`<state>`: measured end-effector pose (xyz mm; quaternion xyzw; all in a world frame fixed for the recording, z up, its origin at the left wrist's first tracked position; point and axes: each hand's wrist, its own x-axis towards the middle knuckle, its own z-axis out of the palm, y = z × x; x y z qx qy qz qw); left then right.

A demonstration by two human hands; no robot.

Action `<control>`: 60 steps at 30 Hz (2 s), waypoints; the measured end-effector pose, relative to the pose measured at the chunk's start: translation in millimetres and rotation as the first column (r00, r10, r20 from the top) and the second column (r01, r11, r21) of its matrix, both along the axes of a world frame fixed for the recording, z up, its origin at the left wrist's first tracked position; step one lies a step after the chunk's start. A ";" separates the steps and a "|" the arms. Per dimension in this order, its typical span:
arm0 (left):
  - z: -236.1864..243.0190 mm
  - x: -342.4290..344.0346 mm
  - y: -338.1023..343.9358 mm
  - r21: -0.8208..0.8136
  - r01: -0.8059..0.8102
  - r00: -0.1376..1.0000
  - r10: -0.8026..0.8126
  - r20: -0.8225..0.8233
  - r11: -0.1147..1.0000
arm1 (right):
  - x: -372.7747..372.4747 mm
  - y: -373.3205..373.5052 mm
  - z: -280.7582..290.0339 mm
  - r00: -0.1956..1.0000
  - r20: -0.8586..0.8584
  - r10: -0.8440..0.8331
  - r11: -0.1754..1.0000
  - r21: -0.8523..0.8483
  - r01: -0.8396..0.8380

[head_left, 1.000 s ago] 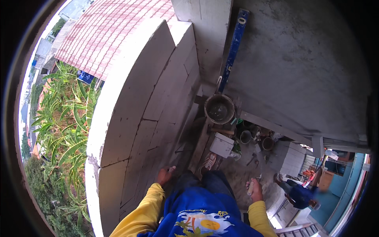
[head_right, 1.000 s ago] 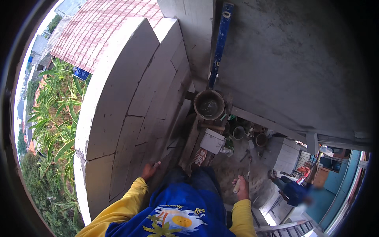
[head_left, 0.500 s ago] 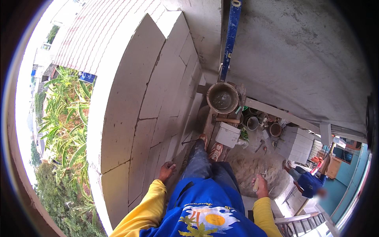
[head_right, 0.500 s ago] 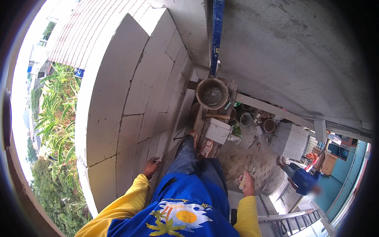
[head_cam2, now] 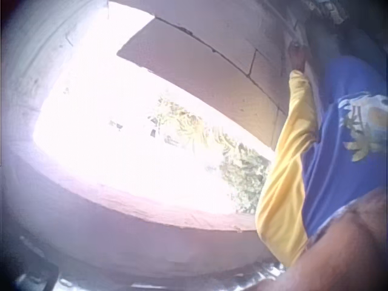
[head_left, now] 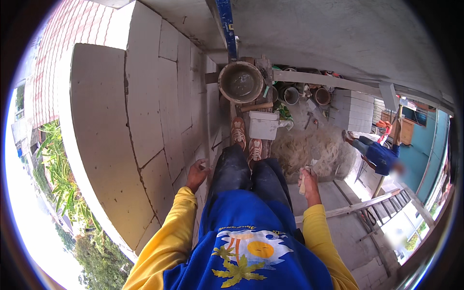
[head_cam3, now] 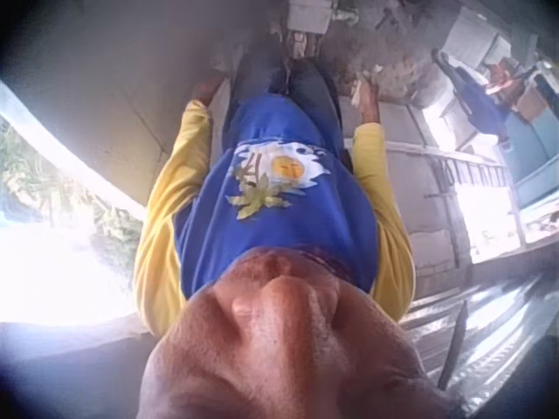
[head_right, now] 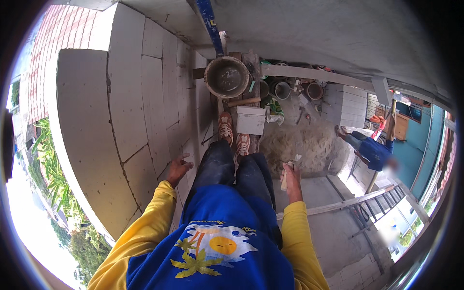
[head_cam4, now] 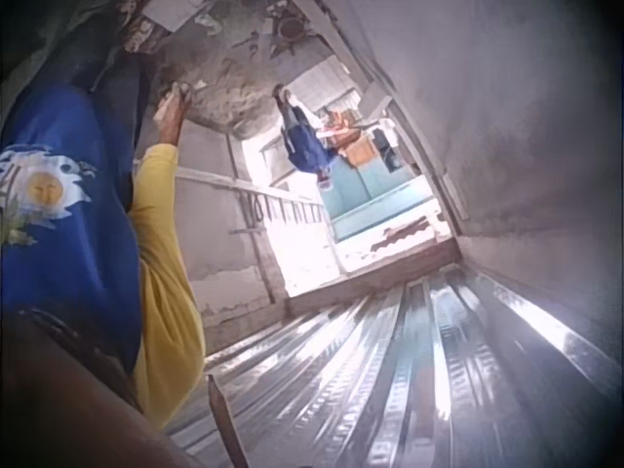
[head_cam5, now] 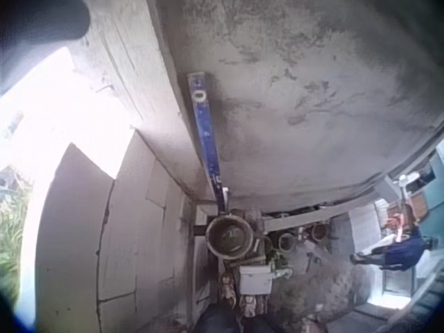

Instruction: The person applies cement to a white tile using a trowel, places the tile on a wall, and taps it into position with a hammer. The person then measures the tile and applies additional cement to the wall and tile edges to secure the placement.

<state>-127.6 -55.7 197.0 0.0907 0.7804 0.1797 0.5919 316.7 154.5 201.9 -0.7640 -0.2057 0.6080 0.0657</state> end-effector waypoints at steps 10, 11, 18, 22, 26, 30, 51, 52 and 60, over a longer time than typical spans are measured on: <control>-238.6 61.5 49.9 0.164 -0.038 0.992 0.017 0.128 0.986 | -48.0 -8.8 -227.3 0.995 0.055 -0.085 0.989 0.122 0.078; -265.4 74.9 67.4 0.153 -0.020 0.991 0.000 0.132 0.988 | -47.6 -10.4 -269.8 0.991 0.037 -0.127 0.985 0.119 0.122; -506.0 156.7 106.1 0.181 -0.027 1.000 0.026 0.008 0.983 | -46.6 20.3 -494.1 0.981 0.069 -0.184 0.981 0.075 0.179; -551.8 166.5 132.0 0.174 0.011 0.999 -0.019 0.040 0.985 | -36.1 25.4 -549.8 0.985 -0.096 -0.141 0.985 0.088 0.150; -556.3 193.3 140.6 0.245 -0.071 0.988 0.034 0.153 0.967 | -12.5 11.5 -580.2 0.938 -0.232 -0.259 0.964 0.002 0.267; -503.7 212.8 138.6 0.365 -0.180 0.970 0.102 0.222 0.913 | -7.2 -13.5 -548.2 0.934 -0.201 -0.295 0.950 0.041 0.309; -214.6 157.0 104.0 0.215 -0.515 0.849 0.529 -0.009 0.830 | -94.4 51.0 -279.0 0.970 -0.089 0.226 0.958 0.200 -0.205; -215.7 154.6 99.1 0.215 -0.557 0.815 0.578 -0.047 0.802 | -108.6 63.7 -266.9 0.951 -0.031 0.307 0.925 0.244 -0.290; -225.9 120.3 92.9 0.186 -0.916 0.320 0.927 -0.197 0.356 | -231.5 147.5 -280.0 0.196 0.542 0.817 0.075 0.237 -0.969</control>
